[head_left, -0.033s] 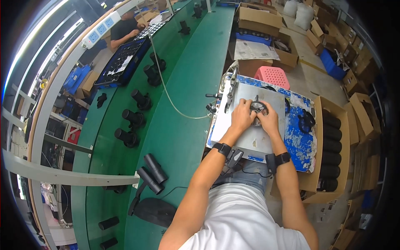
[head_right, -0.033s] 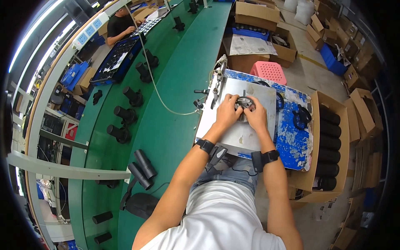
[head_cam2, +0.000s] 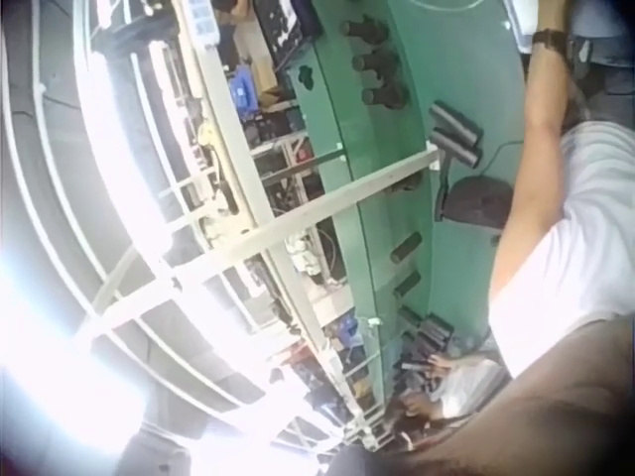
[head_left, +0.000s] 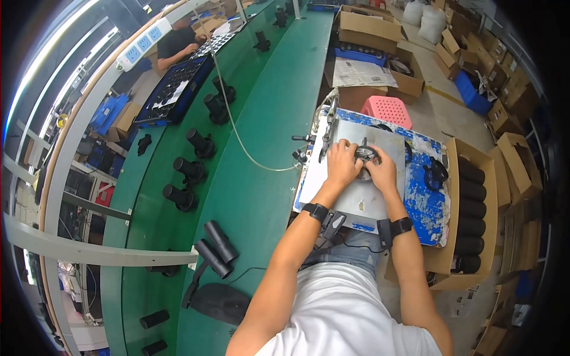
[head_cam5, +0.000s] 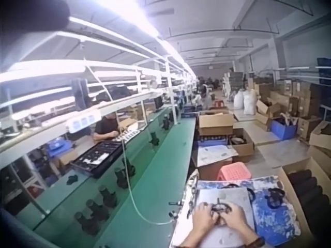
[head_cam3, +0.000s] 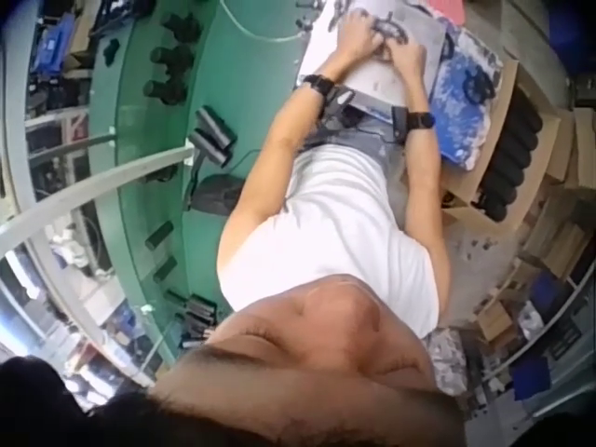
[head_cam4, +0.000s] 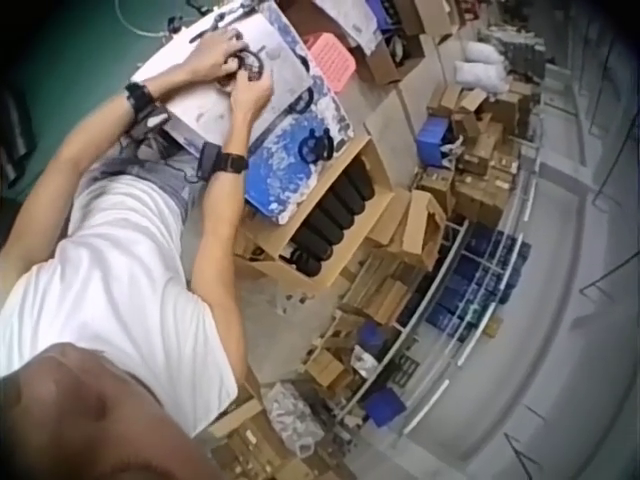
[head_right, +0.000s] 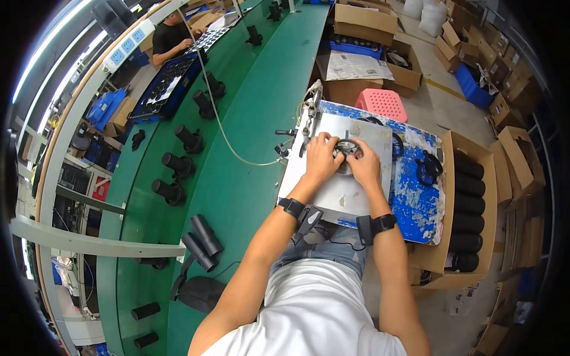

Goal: The person picks up a base, places it on a machine, and fits a cylinder from the conveyor belt onto it. After pressing the assembled unit into the machine, they place the finished product into a box and repeat the process.

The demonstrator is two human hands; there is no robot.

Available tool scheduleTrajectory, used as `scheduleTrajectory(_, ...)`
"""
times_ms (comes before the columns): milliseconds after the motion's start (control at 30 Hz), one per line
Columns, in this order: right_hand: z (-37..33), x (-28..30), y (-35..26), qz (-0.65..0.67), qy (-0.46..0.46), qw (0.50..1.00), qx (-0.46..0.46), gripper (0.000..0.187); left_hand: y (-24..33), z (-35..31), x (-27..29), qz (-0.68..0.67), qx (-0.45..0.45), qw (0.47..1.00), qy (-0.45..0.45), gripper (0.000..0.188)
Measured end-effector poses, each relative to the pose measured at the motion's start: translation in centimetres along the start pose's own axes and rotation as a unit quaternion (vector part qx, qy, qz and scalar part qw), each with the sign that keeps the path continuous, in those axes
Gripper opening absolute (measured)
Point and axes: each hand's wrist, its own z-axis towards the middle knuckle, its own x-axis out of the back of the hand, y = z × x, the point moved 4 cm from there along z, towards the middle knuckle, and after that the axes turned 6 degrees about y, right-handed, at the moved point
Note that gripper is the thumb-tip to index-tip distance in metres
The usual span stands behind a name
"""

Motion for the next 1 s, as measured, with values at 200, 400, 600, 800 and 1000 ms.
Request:
scheduleTrajectory(200,-0.1,-0.2,1.0,-0.204,-0.029,0.978,0.026,0.052,-3.1,1.1,-1.6,0.062,-0.066,0.993,-0.074,0.054)
scheduleTrajectory(400,-3.4,-1.0,-1.1,-0.254,-0.081,0.959,0.099,0.107,-4.0,1.5,-1.3,0.093,-0.102,0.988,-0.073,0.040)
scheduleTrajectory(600,0.6,0.4,0.0,-0.223,-0.128,0.949,0.182,0.109,-2.4,-0.8,-2.3,0.088,-0.085,0.992,-0.028,0.050)
scheduleTrajectory(800,-1.2,-3.3,-0.3,-0.210,-0.015,0.967,0.143,0.100,-3.0,-1.3,0.1,0.122,-0.129,0.981,0.079,0.043)
scheduleTrajectory(1000,-2.4,-1.4,-0.9,-0.252,0.011,0.962,0.105,0.100,-3.8,1.4,6.9,-0.101,0.128,0.985,0.059,0.028)
